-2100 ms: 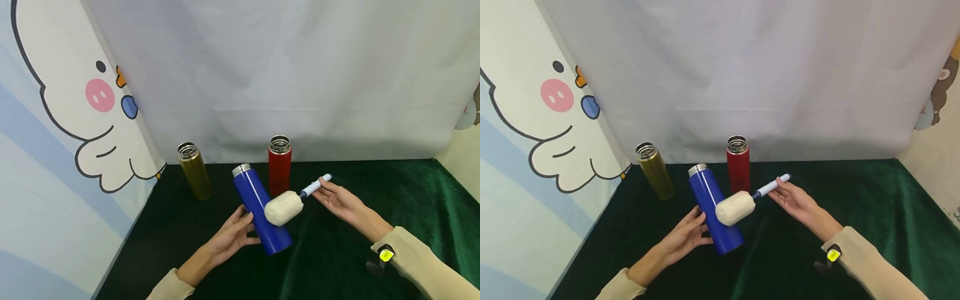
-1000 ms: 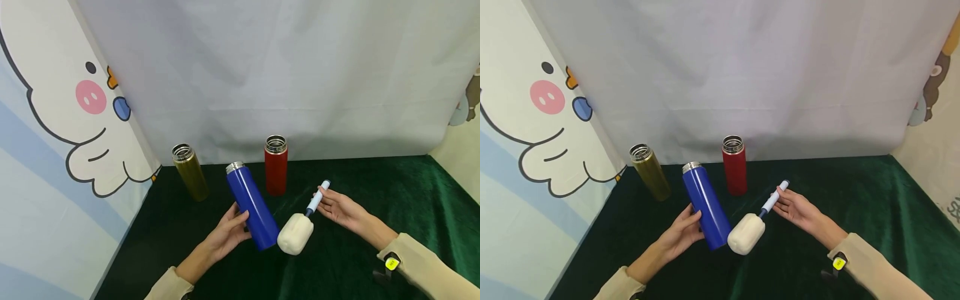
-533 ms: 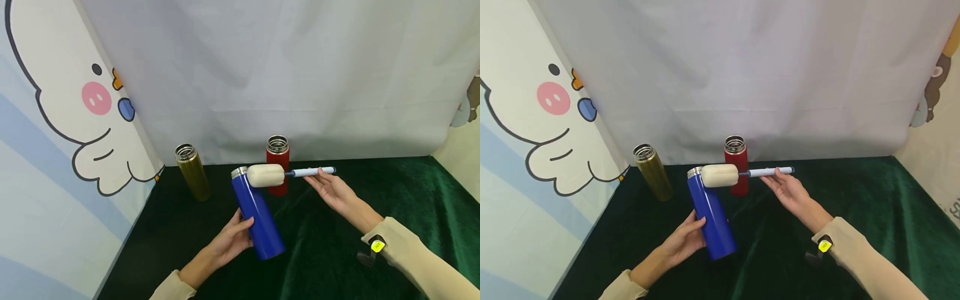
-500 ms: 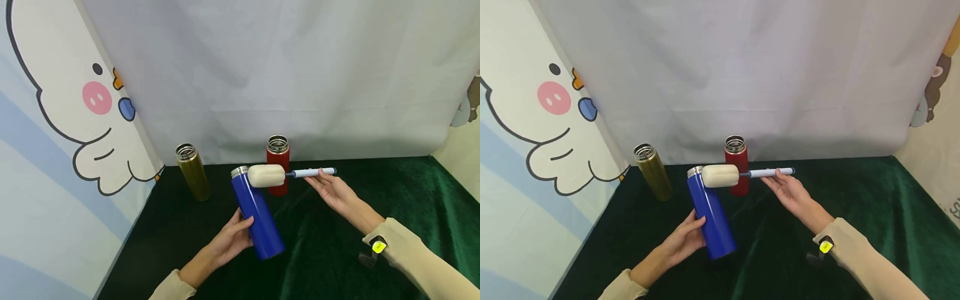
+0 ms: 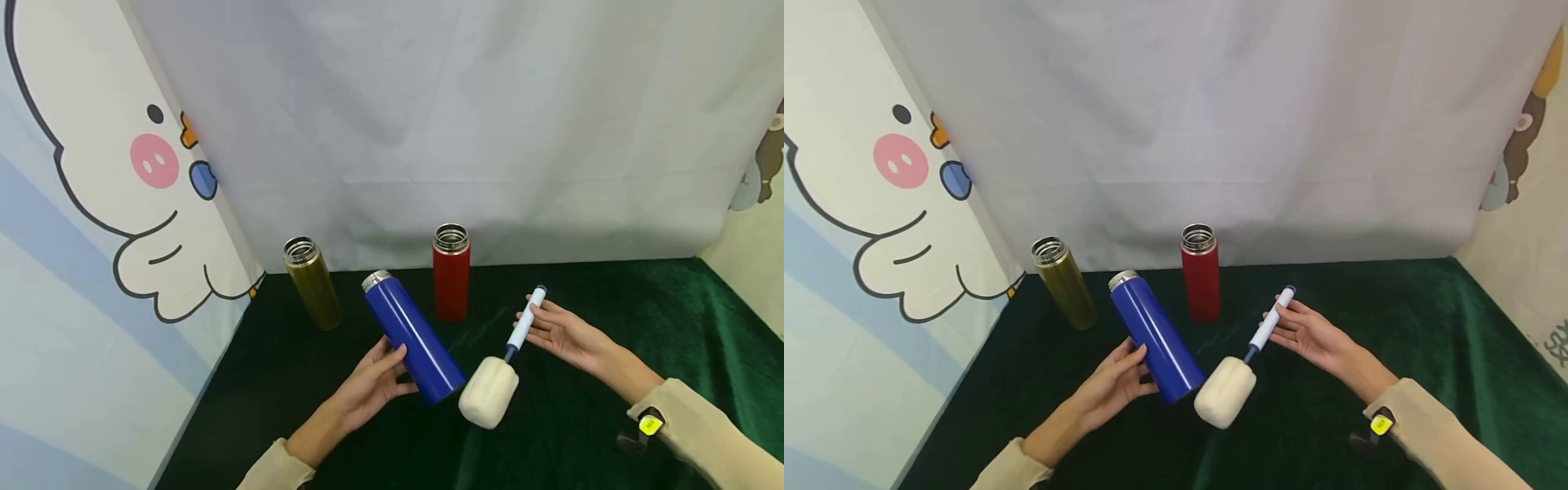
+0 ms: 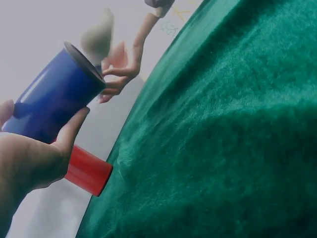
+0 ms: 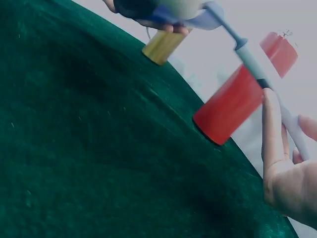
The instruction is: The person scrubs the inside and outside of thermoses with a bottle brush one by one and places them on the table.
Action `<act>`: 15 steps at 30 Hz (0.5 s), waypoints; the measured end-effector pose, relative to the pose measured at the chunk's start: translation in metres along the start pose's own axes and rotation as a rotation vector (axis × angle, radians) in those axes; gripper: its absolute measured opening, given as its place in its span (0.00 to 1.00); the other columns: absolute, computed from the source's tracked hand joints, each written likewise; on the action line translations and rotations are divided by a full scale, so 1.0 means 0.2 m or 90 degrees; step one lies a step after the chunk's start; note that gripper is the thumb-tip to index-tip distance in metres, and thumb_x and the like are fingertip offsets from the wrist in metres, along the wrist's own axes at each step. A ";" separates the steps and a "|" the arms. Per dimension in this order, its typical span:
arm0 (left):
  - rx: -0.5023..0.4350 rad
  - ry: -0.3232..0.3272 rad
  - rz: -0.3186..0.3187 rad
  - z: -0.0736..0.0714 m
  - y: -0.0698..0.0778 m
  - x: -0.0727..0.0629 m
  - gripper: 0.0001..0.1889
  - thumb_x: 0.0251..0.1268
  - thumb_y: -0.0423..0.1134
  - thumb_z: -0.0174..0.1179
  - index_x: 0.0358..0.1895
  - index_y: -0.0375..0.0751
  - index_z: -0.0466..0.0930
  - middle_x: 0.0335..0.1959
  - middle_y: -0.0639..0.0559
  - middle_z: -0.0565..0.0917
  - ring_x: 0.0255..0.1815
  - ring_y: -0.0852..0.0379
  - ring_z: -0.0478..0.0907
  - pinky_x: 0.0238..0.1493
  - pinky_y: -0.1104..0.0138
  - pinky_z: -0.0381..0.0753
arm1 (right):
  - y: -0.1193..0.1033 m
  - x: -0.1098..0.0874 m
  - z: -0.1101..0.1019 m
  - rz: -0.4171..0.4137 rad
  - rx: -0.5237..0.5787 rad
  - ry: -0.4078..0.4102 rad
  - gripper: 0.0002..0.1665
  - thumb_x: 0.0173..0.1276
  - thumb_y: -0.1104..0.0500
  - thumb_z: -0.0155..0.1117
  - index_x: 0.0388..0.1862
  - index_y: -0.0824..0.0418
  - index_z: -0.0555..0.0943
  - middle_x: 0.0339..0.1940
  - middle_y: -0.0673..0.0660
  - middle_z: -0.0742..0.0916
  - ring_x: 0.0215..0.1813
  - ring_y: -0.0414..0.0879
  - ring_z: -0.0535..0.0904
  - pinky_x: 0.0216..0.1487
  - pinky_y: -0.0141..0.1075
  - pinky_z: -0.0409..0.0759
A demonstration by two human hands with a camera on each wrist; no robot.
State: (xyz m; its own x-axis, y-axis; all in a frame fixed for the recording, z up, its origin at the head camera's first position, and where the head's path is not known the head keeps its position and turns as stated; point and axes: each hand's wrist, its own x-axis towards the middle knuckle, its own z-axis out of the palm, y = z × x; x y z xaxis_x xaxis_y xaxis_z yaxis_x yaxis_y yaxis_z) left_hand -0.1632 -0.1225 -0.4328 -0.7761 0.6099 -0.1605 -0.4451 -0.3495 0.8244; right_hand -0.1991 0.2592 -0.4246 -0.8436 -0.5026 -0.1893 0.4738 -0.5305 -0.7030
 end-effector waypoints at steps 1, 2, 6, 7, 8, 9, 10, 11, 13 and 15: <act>-0.002 -0.001 -0.001 0.00 0.00 0.00 0.34 0.82 0.43 0.47 0.83 0.53 0.41 0.79 0.44 0.62 0.74 0.50 0.69 0.74 0.41 0.67 | 0.00 0.01 -0.01 0.001 -0.017 -0.004 0.14 0.86 0.59 0.41 0.65 0.52 0.62 0.54 0.55 0.87 0.58 0.45 0.86 0.61 0.35 0.84; -0.002 -0.003 -0.002 0.00 0.00 0.00 0.35 0.82 0.43 0.47 0.83 0.53 0.40 0.79 0.44 0.62 0.74 0.49 0.69 0.74 0.41 0.68 | 0.00 0.01 0.00 0.000 -0.032 -0.007 0.14 0.86 0.59 0.41 0.66 0.52 0.61 0.54 0.54 0.88 0.58 0.44 0.86 0.60 0.35 0.84; 0.004 -0.002 -0.005 0.01 -0.01 0.00 0.36 0.82 0.43 0.49 0.83 0.55 0.39 0.80 0.43 0.60 0.75 0.49 0.68 0.74 0.43 0.69 | -0.02 0.06 0.03 -0.004 -0.048 -0.011 0.15 0.86 0.58 0.41 0.66 0.52 0.63 0.54 0.54 0.88 0.57 0.43 0.86 0.58 0.33 0.84; 0.005 -0.003 -0.004 0.01 -0.01 0.00 0.36 0.82 0.43 0.48 0.83 0.56 0.39 0.80 0.43 0.59 0.75 0.48 0.68 0.74 0.43 0.69 | -0.02 0.07 0.04 -0.008 -0.048 -0.011 0.15 0.86 0.58 0.42 0.66 0.52 0.65 0.54 0.54 0.88 0.57 0.43 0.86 0.57 0.32 0.85; 0.007 -0.002 -0.003 0.02 -0.01 0.00 0.36 0.82 0.43 0.49 0.83 0.56 0.39 0.80 0.43 0.58 0.76 0.48 0.67 0.74 0.43 0.69 | -0.03 0.08 0.06 -0.012 -0.045 -0.011 0.14 0.85 0.58 0.42 0.65 0.52 0.66 0.53 0.54 0.88 0.57 0.43 0.86 0.57 0.31 0.85; 0.003 -0.001 -0.003 0.02 -0.01 0.00 0.35 0.82 0.43 0.49 0.82 0.57 0.40 0.80 0.43 0.58 0.76 0.48 0.67 0.74 0.43 0.69 | -0.04 0.10 0.07 -0.014 -0.036 -0.009 0.14 0.85 0.58 0.43 0.65 0.52 0.67 0.53 0.54 0.88 0.56 0.43 0.86 0.56 0.31 0.85; 0.002 -0.003 -0.002 0.02 -0.01 0.00 0.35 0.82 0.42 0.49 0.82 0.57 0.40 0.80 0.43 0.58 0.76 0.48 0.66 0.74 0.43 0.68 | -0.05 0.11 0.09 -0.016 -0.019 -0.006 0.14 0.85 0.58 0.44 0.65 0.52 0.67 0.53 0.55 0.88 0.56 0.44 0.86 0.56 0.32 0.85; 0.003 -0.007 -0.002 0.02 -0.01 0.00 0.36 0.82 0.42 0.49 0.83 0.56 0.41 0.81 0.43 0.57 0.76 0.48 0.66 0.74 0.42 0.68 | -0.05 0.12 0.10 -0.018 -0.001 -0.004 0.15 0.85 0.59 0.45 0.65 0.52 0.66 0.53 0.56 0.88 0.56 0.45 0.86 0.56 0.32 0.85; 0.008 -0.017 -0.001 0.02 -0.01 0.00 0.37 0.81 0.40 0.51 0.83 0.54 0.41 0.81 0.42 0.56 0.77 0.47 0.65 0.75 0.41 0.66 | -0.07 0.15 0.13 -0.020 0.040 0.001 0.14 0.84 0.60 0.45 0.65 0.54 0.64 0.53 0.57 0.88 0.57 0.47 0.87 0.57 0.34 0.85; 0.015 -0.036 -0.004 0.03 -0.02 -0.01 0.38 0.81 0.39 0.52 0.83 0.53 0.40 0.82 0.41 0.55 0.78 0.45 0.64 0.76 0.40 0.65 | -0.08 0.17 0.15 -0.018 0.102 0.003 0.14 0.84 0.61 0.44 0.64 0.55 0.63 0.54 0.59 0.87 0.57 0.49 0.87 0.60 0.36 0.84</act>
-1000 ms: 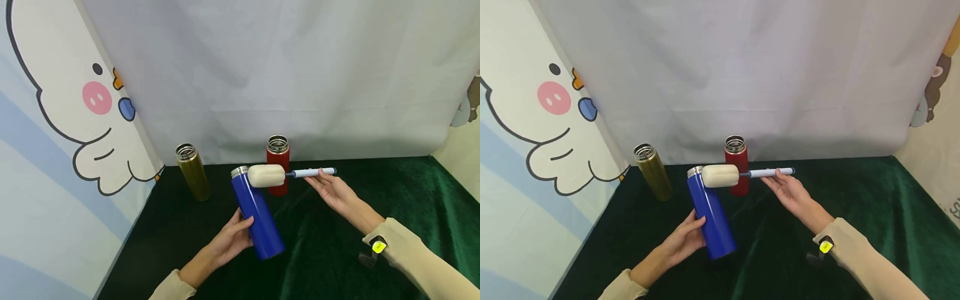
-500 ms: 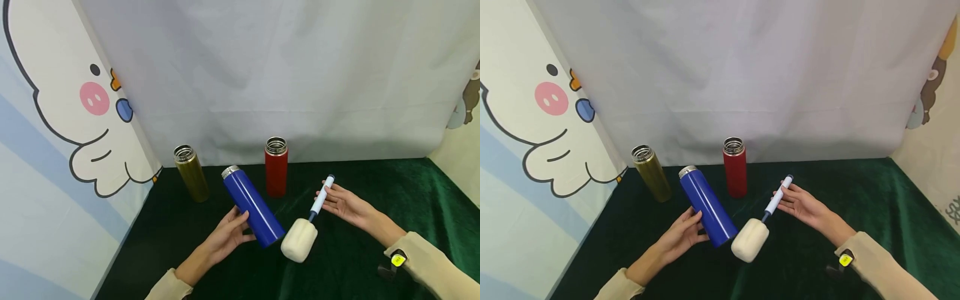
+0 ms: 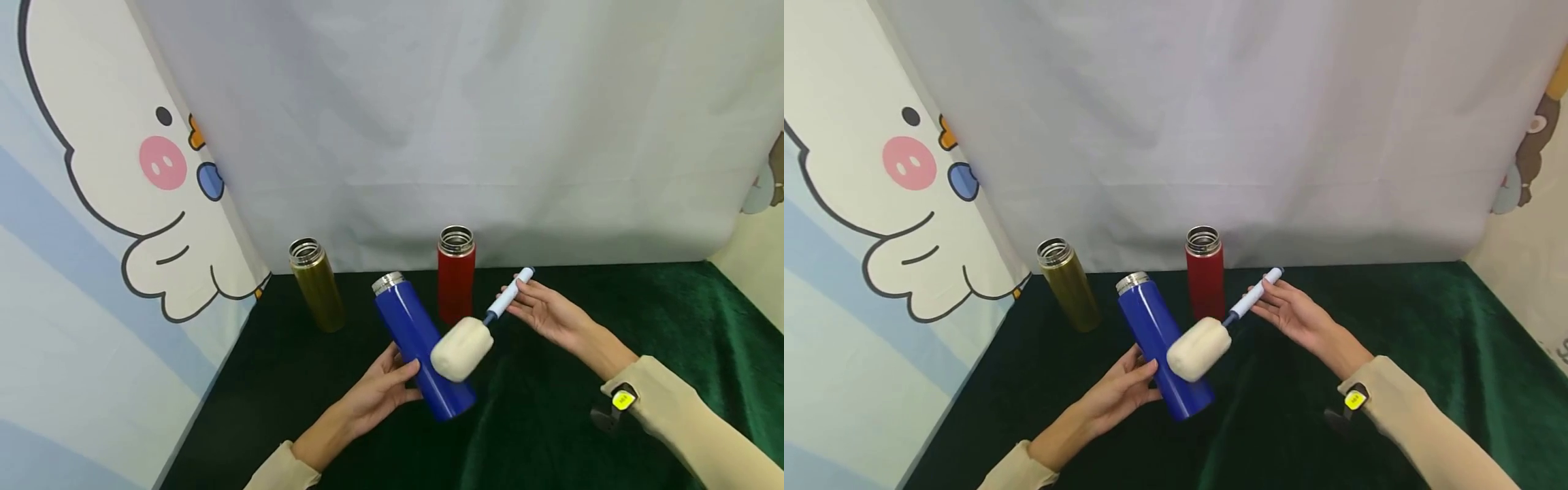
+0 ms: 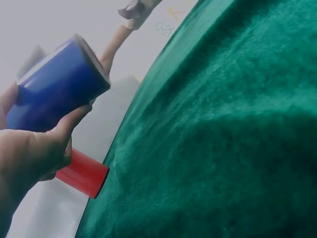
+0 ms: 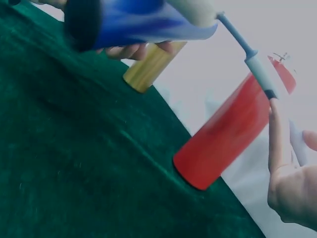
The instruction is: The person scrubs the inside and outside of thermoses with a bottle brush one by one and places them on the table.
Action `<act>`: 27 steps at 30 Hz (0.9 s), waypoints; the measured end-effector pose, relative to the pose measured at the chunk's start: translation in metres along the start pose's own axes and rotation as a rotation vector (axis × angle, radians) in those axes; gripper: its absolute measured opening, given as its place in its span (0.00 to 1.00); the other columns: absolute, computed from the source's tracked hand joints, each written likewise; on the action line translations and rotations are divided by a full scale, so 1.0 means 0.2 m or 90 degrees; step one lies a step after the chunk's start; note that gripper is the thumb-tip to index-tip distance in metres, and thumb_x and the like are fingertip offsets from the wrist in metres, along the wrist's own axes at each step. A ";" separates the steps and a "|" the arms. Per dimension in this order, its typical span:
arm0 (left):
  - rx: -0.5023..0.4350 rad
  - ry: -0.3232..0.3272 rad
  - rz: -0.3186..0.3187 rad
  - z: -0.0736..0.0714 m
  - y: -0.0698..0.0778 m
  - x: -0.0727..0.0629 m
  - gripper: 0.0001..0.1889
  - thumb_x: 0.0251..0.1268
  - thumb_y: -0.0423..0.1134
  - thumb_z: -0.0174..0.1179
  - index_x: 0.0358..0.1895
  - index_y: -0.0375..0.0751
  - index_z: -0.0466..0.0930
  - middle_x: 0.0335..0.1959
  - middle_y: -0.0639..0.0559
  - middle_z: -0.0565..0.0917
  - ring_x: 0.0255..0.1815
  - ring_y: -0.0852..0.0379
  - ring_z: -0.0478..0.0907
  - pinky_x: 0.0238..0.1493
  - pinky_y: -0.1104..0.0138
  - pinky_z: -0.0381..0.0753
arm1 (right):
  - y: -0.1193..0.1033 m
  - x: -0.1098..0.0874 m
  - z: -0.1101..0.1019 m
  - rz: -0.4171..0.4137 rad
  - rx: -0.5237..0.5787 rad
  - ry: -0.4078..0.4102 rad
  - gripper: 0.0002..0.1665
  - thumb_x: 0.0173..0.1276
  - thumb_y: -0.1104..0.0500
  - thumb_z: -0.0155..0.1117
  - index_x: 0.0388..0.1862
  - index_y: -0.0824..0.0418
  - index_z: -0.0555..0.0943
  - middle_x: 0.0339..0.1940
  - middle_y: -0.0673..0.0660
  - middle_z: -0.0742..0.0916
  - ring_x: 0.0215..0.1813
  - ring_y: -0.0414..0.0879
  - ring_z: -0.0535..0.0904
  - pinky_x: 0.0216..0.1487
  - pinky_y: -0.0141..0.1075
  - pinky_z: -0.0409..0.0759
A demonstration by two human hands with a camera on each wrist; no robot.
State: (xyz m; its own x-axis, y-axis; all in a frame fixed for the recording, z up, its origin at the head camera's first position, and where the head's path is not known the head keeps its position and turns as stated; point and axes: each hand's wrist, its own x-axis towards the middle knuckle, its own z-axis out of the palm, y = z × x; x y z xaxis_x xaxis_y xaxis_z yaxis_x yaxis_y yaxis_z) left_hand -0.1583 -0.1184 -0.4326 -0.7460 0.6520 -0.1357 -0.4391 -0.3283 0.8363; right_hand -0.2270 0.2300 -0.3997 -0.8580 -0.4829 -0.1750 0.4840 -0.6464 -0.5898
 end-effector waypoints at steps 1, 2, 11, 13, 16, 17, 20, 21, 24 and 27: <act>0.004 -0.009 -0.002 0.00 0.00 0.00 0.38 0.80 0.38 0.52 0.83 0.52 0.40 0.82 0.40 0.54 0.78 0.44 0.63 0.76 0.40 0.64 | 0.00 0.01 0.01 -0.001 0.033 0.002 0.14 0.84 0.62 0.44 0.64 0.55 0.62 0.54 0.61 0.87 0.57 0.51 0.87 0.62 0.38 0.83; 0.010 -0.018 -0.004 0.01 -0.01 0.00 0.38 0.80 0.38 0.52 0.83 0.52 0.39 0.82 0.40 0.53 0.79 0.42 0.62 0.76 0.39 0.63 | 0.00 0.01 0.02 -0.004 0.063 0.006 0.14 0.83 0.63 0.44 0.64 0.56 0.63 0.54 0.62 0.87 0.57 0.53 0.87 0.64 0.38 0.82; -0.001 -0.047 -0.009 0.00 -0.02 -0.02 0.37 0.83 0.40 0.46 0.83 0.59 0.33 0.85 0.42 0.46 0.83 0.35 0.50 0.77 0.34 0.57 | 0.02 -0.01 0.05 -0.036 0.233 0.063 0.19 0.80 0.66 0.50 0.66 0.60 0.65 0.52 0.67 0.85 0.55 0.58 0.87 0.78 0.36 0.64; -0.006 -0.043 -0.009 0.00 -0.02 -0.02 0.37 0.84 0.40 0.46 0.83 0.59 0.32 0.85 0.42 0.46 0.83 0.36 0.51 0.77 0.34 0.56 | 0.03 -0.03 0.04 -0.030 0.223 0.069 0.17 0.80 0.66 0.50 0.64 0.60 0.67 0.52 0.67 0.85 0.55 0.58 0.87 0.78 0.35 0.62; -0.016 -0.024 0.000 0.00 -0.01 -0.02 0.38 0.83 0.40 0.46 0.83 0.59 0.32 0.84 0.41 0.47 0.83 0.37 0.52 0.78 0.34 0.54 | 0.04 -0.05 0.02 -0.011 0.189 0.067 0.15 0.81 0.65 0.49 0.63 0.58 0.67 0.53 0.65 0.85 0.54 0.57 0.87 0.77 0.37 0.67; -0.020 -0.015 0.005 -0.01 -0.01 -0.01 0.38 0.83 0.40 0.47 0.83 0.59 0.32 0.84 0.41 0.47 0.83 0.38 0.52 0.78 0.34 0.54 | 0.04 -0.06 0.00 -0.003 0.172 0.062 0.15 0.82 0.64 0.48 0.63 0.56 0.66 0.53 0.65 0.86 0.55 0.56 0.87 0.75 0.38 0.70; -0.035 0.008 0.018 -0.01 0.01 -0.01 0.39 0.82 0.39 0.48 0.82 0.61 0.31 0.83 0.41 0.48 0.83 0.37 0.51 0.78 0.35 0.53 | 0.05 -0.09 -0.05 0.017 0.103 0.033 0.12 0.84 0.62 0.45 0.61 0.54 0.66 0.54 0.62 0.86 0.57 0.54 0.86 0.70 0.41 0.78; -0.040 0.014 0.022 -0.01 0.02 -0.01 0.40 0.82 0.39 0.48 0.82 0.62 0.31 0.83 0.41 0.47 0.83 0.37 0.50 0.79 0.35 0.52 | 0.05 -0.09 -0.06 0.022 0.072 0.024 0.12 0.84 0.61 0.43 0.61 0.54 0.67 0.55 0.61 0.86 0.58 0.52 0.86 0.68 0.40 0.79; -0.051 0.018 0.030 -0.02 0.03 -0.01 0.40 0.82 0.39 0.47 0.82 0.65 0.31 0.83 0.42 0.47 0.83 0.38 0.50 0.79 0.35 0.52 | 0.05 -0.11 -0.10 0.022 -0.023 0.019 0.11 0.85 0.59 0.42 0.59 0.54 0.71 0.54 0.57 0.86 0.58 0.46 0.85 0.65 0.37 0.82; -0.045 0.008 0.029 -0.01 0.03 -0.01 0.39 0.82 0.39 0.47 0.83 0.63 0.33 0.82 0.43 0.48 0.82 0.40 0.52 0.79 0.36 0.53 | 0.05 -0.11 -0.10 -0.004 -0.026 0.062 0.10 0.84 0.59 0.45 0.57 0.54 0.71 0.51 0.55 0.86 0.55 0.44 0.86 0.62 0.34 0.83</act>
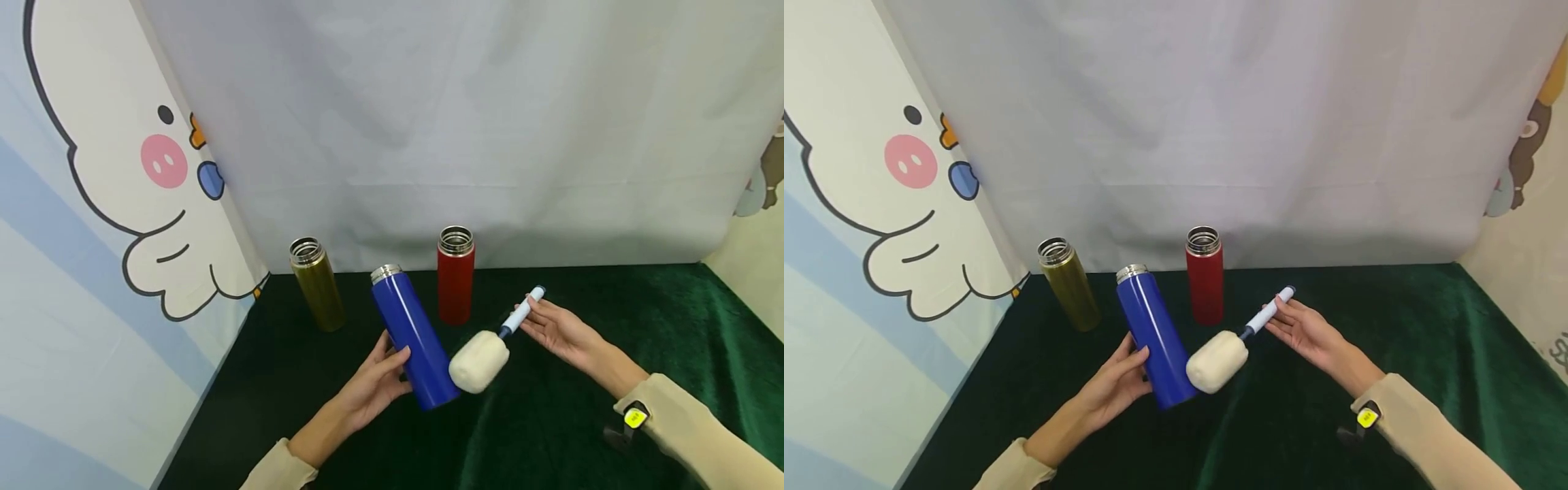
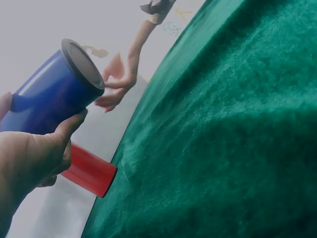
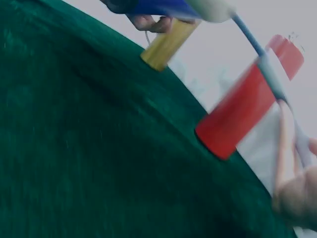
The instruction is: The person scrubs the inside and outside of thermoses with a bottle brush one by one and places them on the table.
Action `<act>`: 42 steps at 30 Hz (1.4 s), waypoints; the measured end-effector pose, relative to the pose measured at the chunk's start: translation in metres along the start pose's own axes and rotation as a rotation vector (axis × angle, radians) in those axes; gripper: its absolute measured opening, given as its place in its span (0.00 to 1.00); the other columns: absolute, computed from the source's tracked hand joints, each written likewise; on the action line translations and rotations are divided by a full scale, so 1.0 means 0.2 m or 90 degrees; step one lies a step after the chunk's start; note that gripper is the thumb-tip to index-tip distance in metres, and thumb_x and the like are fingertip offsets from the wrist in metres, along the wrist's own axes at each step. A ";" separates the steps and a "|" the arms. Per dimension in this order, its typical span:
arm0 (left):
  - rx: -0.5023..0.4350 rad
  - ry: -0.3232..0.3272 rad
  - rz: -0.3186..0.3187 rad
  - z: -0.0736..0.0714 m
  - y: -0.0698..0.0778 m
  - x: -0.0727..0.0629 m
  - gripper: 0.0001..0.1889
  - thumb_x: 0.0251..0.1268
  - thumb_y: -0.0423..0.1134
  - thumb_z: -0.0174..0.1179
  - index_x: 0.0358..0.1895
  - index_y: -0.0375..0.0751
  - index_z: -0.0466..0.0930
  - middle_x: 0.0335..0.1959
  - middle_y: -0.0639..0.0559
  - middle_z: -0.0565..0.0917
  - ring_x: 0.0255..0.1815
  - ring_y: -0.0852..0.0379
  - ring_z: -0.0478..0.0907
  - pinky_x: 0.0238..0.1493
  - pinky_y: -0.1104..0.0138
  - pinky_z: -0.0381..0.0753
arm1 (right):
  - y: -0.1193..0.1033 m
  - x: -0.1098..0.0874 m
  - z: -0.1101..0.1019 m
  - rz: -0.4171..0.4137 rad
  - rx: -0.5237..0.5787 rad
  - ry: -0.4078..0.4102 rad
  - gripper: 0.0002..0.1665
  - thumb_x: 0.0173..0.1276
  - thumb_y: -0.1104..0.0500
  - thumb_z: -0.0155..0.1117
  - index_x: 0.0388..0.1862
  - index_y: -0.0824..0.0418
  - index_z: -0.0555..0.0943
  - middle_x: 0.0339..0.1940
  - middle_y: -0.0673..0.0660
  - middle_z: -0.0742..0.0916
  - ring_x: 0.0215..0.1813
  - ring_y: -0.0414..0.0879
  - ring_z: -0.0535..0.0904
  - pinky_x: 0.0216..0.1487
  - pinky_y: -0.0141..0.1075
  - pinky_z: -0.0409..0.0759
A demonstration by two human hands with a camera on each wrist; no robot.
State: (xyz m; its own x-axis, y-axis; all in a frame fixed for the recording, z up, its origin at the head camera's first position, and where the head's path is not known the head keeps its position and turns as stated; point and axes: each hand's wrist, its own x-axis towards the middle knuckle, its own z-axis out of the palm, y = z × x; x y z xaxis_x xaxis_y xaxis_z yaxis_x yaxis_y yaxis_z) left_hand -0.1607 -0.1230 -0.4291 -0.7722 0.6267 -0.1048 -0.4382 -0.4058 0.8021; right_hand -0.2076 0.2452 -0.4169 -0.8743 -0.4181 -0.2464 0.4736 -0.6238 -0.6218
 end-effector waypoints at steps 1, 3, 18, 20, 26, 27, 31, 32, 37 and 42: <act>0.007 -0.005 -0.002 0.00 0.00 0.00 0.38 0.82 0.39 0.47 0.83 0.61 0.34 0.82 0.43 0.49 0.82 0.41 0.54 0.79 0.37 0.54 | 0.00 0.00 0.01 -0.009 0.022 0.018 0.09 0.83 0.59 0.47 0.58 0.54 0.70 0.50 0.56 0.86 0.53 0.44 0.86 0.62 0.34 0.83; 0.024 -0.014 -0.013 0.01 -0.01 0.00 0.37 0.82 0.40 0.47 0.83 0.58 0.37 0.82 0.42 0.50 0.81 0.42 0.56 0.79 0.37 0.55 | -0.01 0.02 0.04 -0.027 0.088 0.051 0.12 0.81 0.60 0.51 0.60 0.54 0.67 0.49 0.57 0.87 0.51 0.47 0.87 0.65 0.34 0.80; 0.055 -0.026 -0.018 0.00 -0.03 -0.02 0.34 0.84 0.42 0.44 0.83 0.56 0.37 0.82 0.40 0.55 0.77 0.45 0.64 0.75 0.40 0.65 | 0.06 0.03 0.08 0.027 0.083 0.033 0.09 0.83 0.59 0.48 0.57 0.54 0.71 0.49 0.57 0.85 0.51 0.47 0.86 0.61 0.35 0.84; 0.041 -0.019 -0.016 0.00 -0.02 -0.03 0.34 0.84 0.43 0.44 0.83 0.56 0.37 0.81 0.40 0.57 0.77 0.47 0.65 0.76 0.40 0.64 | 0.08 0.02 0.04 0.039 0.035 0.011 0.11 0.84 0.58 0.46 0.52 0.55 0.77 0.48 0.55 0.85 0.51 0.44 0.86 0.58 0.33 0.85; 0.024 -0.020 -0.020 0.02 -0.01 -0.02 0.35 0.83 0.43 0.45 0.83 0.59 0.36 0.80 0.43 0.58 0.76 0.48 0.66 0.75 0.45 0.66 | 0.06 0.01 0.03 0.033 0.023 0.030 0.10 0.84 0.59 0.45 0.53 0.55 0.76 0.47 0.54 0.85 0.50 0.44 0.86 0.57 0.33 0.85; 0.022 -0.023 -0.023 0.02 -0.02 -0.02 0.36 0.83 0.42 0.45 0.83 0.60 0.36 0.81 0.43 0.57 0.76 0.48 0.65 0.75 0.45 0.66 | 0.05 0.01 0.04 0.029 0.046 0.043 0.09 0.83 0.59 0.47 0.55 0.55 0.73 0.48 0.55 0.85 0.50 0.45 0.86 0.59 0.33 0.84; 0.027 -0.040 -0.041 0.04 -0.03 -0.02 0.37 0.83 0.40 0.45 0.83 0.60 0.34 0.82 0.43 0.51 0.78 0.45 0.62 0.78 0.42 0.60 | 0.01 0.03 0.11 0.014 0.156 0.075 0.14 0.81 0.59 0.52 0.61 0.53 0.65 0.48 0.60 0.86 0.50 0.50 0.89 0.65 0.33 0.80; 0.029 -0.043 -0.044 0.04 -0.03 -0.02 0.37 0.83 0.40 0.45 0.83 0.59 0.34 0.82 0.42 0.50 0.78 0.44 0.60 0.79 0.41 0.58 | 0.00 0.04 0.13 0.009 0.182 0.079 0.15 0.80 0.60 0.53 0.61 0.53 0.65 0.48 0.61 0.87 0.49 0.51 0.89 0.66 0.33 0.79; 0.040 -0.051 -0.041 0.03 -0.02 -0.02 0.36 0.83 0.40 0.45 0.83 0.56 0.35 0.83 0.41 0.49 0.82 0.39 0.55 0.78 0.35 0.55 | 0.00 0.05 0.16 0.004 0.246 0.083 0.10 0.78 0.61 0.54 0.55 0.57 0.70 0.46 0.64 0.87 0.48 0.56 0.90 0.67 0.34 0.78; 0.034 -0.004 -0.029 0.01 -0.01 -0.02 0.36 0.84 0.42 0.45 0.81 0.62 0.32 0.83 0.41 0.50 0.80 0.43 0.60 0.76 0.36 0.61 | 0.04 0.03 0.12 0.052 0.166 0.100 0.14 0.80 0.57 0.54 0.59 0.49 0.65 0.47 0.59 0.85 0.49 0.50 0.88 0.64 0.33 0.81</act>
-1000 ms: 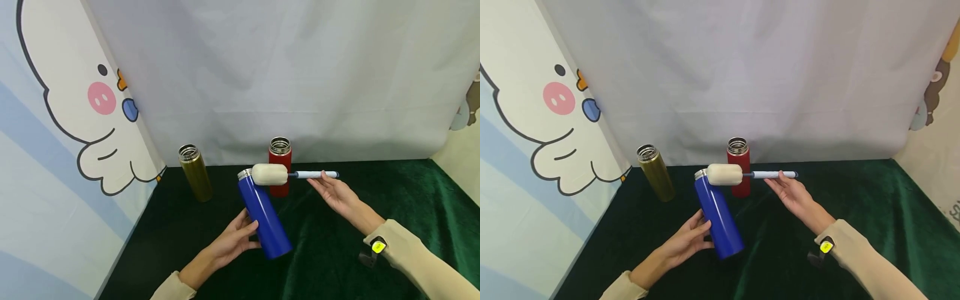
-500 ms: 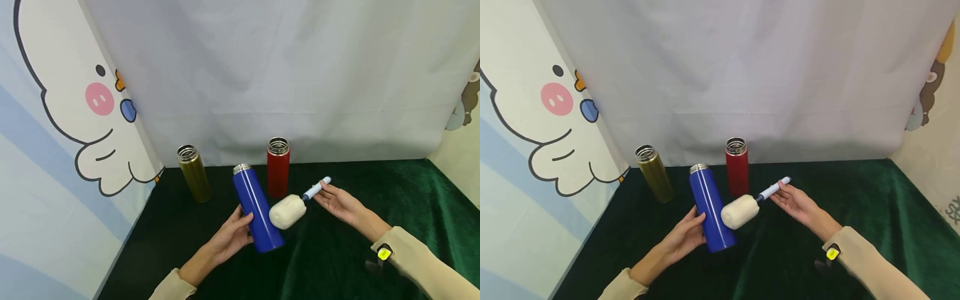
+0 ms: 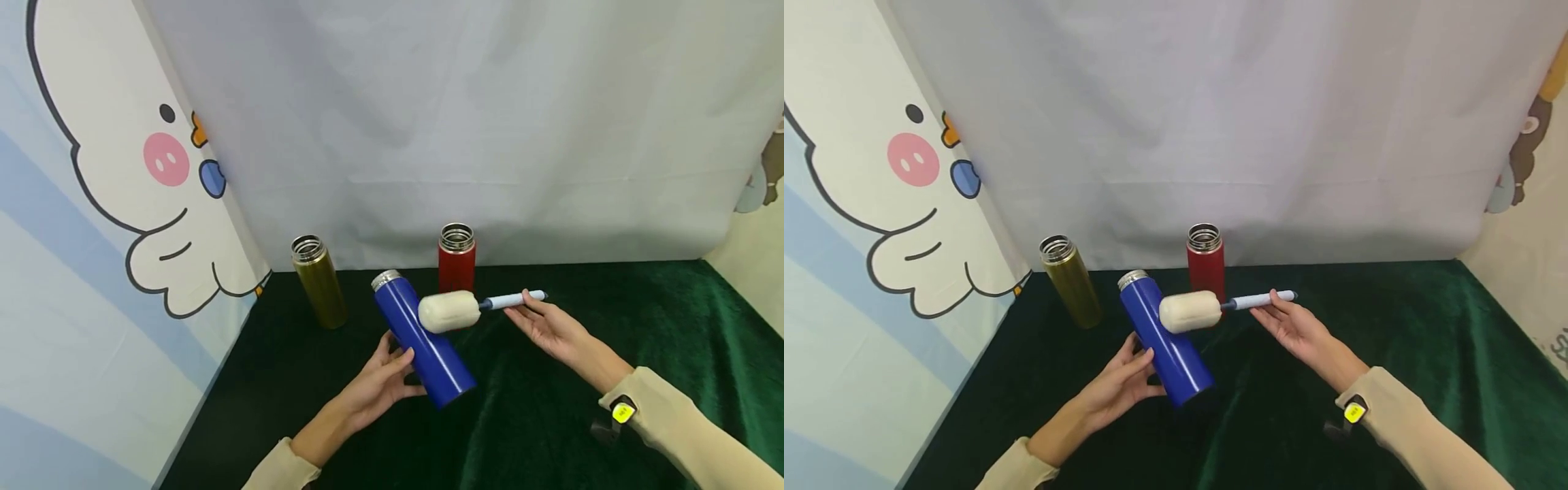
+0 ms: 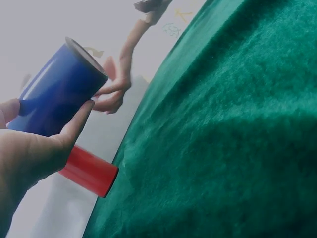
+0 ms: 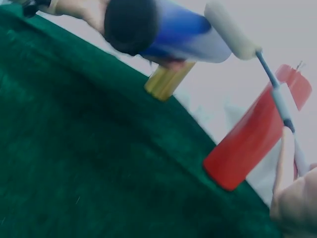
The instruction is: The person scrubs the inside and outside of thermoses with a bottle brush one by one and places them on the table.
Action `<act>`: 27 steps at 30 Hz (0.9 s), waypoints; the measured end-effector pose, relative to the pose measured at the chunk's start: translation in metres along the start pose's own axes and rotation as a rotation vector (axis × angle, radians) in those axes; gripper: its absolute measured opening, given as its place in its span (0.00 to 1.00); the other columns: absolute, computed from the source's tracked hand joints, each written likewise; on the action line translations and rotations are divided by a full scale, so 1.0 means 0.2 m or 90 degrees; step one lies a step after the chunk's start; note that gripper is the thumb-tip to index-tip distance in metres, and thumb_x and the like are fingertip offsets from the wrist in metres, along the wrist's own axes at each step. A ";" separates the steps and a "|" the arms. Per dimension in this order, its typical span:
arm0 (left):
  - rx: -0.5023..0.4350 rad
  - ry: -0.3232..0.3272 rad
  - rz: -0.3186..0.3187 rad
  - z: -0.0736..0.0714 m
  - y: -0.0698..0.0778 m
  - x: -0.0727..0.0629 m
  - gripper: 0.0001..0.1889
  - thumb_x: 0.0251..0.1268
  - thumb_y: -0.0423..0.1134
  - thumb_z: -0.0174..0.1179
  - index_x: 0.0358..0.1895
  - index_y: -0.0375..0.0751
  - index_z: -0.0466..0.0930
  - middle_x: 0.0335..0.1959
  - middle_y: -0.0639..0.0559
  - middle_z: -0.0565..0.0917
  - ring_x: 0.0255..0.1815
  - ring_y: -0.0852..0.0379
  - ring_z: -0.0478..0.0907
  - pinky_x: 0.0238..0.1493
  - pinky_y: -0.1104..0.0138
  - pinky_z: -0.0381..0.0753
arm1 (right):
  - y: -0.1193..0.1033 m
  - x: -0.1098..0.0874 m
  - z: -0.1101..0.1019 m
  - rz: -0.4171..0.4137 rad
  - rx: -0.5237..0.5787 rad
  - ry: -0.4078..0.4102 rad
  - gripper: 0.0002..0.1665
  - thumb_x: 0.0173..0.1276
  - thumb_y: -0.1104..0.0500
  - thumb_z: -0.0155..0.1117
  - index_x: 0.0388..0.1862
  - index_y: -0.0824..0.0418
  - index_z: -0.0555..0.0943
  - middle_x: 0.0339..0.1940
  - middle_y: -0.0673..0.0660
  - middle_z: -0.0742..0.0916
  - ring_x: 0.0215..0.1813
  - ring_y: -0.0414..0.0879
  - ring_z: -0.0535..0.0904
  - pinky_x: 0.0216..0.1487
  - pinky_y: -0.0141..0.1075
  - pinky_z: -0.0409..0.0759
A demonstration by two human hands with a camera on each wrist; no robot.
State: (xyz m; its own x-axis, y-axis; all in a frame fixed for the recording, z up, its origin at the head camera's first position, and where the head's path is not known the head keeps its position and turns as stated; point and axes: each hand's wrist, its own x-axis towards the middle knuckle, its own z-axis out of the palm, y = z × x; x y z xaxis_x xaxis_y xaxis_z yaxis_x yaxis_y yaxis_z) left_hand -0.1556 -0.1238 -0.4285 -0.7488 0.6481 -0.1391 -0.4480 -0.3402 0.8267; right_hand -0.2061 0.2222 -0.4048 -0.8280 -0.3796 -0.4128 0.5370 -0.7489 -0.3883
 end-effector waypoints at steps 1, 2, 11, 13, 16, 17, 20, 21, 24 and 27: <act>-0.006 0.012 0.003 0.00 0.00 0.00 0.35 0.84 0.42 0.44 0.80 0.62 0.32 0.82 0.41 0.52 0.79 0.44 0.62 0.75 0.37 0.62 | 0.00 0.00 -0.02 0.007 -0.018 0.007 0.16 0.80 0.56 0.54 0.60 0.48 0.63 0.47 0.58 0.85 0.49 0.49 0.87 0.63 0.33 0.82; -0.010 0.020 0.006 -0.01 0.00 0.00 0.34 0.84 0.44 0.44 0.80 0.62 0.33 0.82 0.41 0.53 0.78 0.46 0.63 0.75 0.38 0.63 | 0.01 -0.01 -0.03 0.014 -0.035 0.014 0.17 0.80 0.55 0.55 0.60 0.46 0.62 0.47 0.57 0.84 0.49 0.47 0.86 0.62 0.32 0.82; 0.015 0.006 0.023 -0.01 0.00 0.02 0.39 0.82 0.43 0.49 0.82 0.66 0.33 0.82 0.43 0.53 0.78 0.45 0.62 0.76 0.39 0.63 | -0.01 -0.02 -0.07 0.006 -0.101 0.028 0.12 0.80 0.53 0.55 0.57 0.48 0.66 0.47 0.53 0.81 0.48 0.42 0.83 0.57 0.29 0.84; 0.034 -0.011 0.019 0.00 0.00 0.02 0.39 0.82 0.42 0.50 0.82 0.64 0.33 0.82 0.43 0.52 0.78 0.44 0.62 0.76 0.38 0.63 | -0.01 -0.01 -0.04 0.001 -0.077 0.019 0.17 0.80 0.54 0.55 0.61 0.45 0.62 0.47 0.54 0.82 0.48 0.44 0.85 0.59 0.30 0.83; 0.057 -0.040 0.008 0.01 -0.01 0.01 0.38 0.82 0.41 0.49 0.83 0.60 0.34 0.82 0.41 0.50 0.78 0.43 0.61 0.75 0.38 0.63 | -0.02 0.01 0.02 -0.011 -0.015 0.013 0.26 0.79 0.56 0.55 0.66 0.41 0.56 0.49 0.56 0.82 0.47 0.48 0.87 0.63 0.30 0.81; 0.058 -0.046 0.005 0.01 -0.01 0.01 0.38 0.82 0.41 0.48 0.83 0.59 0.34 0.83 0.40 0.50 0.79 0.42 0.61 0.76 0.37 0.62 | -0.02 0.02 0.04 -0.017 0.010 0.014 0.28 0.78 0.57 0.56 0.67 0.40 0.56 0.49 0.57 0.82 0.47 0.49 0.88 0.64 0.30 0.81; 0.048 -0.048 -0.009 0.02 0.00 0.00 0.37 0.83 0.40 0.47 0.83 0.58 0.34 0.83 0.40 0.49 0.80 0.40 0.58 0.76 0.36 0.60 | -0.02 0.03 0.09 -0.027 0.073 0.015 0.30 0.77 0.58 0.58 0.69 0.39 0.56 0.52 0.58 0.80 0.48 0.51 0.88 0.67 0.30 0.78; 0.039 -0.050 -0.013 0.02 0.00 -0.01 0.37 0.83 0.40 0.46 0.83 0.58 0.34 0.84 0.41 0.49 0.80 0.40 0.57 0.77 0.36 0.59 | -0.02 0.03 0.10 -0.029 0.088 0.019 0.30 0.76 0.58 0.59 0.69 0.39 0.57 0.52 0.59 0.80 0.48 0.52 0.88 0.67 0.30 0.77; 0.016 -0.053 -0.019 0.03 0.01 -0.01 0.36 0.83 0.41 0.43 0.83 0.58 0.33 0.83 0.40 0.50 0.79 0.41 0.58 0.76 0.39 0.61 | 0.00 0.03 0.10 -0.020 0.087 0.021 0.30 0.77 0.58 0.58 0.69 0.39 0.57 0.52 0.59 0.81 0.49 0.51 0.88 0.68 0.30 0.76; -0.007 -0.046 -0.008 0.04 0.01 0.00 0.35 0.84 0.42 0.43 0.82 0.56 0.33 0.81 0.41 0.56 0.76 0.45 0.64 0.74 0.44 0.66 | 0.02 0.01 0.06 0.001 0.043 0.012 0.29 0.79 0.57 0.55 0.69 0.39 0.55 0.50 0.59 0.83 0.49 0.51 0.88 0.68 0.31 0.77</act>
State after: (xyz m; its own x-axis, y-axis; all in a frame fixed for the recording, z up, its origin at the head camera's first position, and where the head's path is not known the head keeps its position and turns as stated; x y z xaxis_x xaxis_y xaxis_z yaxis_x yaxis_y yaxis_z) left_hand -0.1535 -0.1195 -0.4226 -0.7059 0.6998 -0.1090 -0.4626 -0.3390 0.8192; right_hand -0.2074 0.2112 -0.3974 -0.8234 -0.3718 -0.4287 0.5259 -0.7837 -0.3305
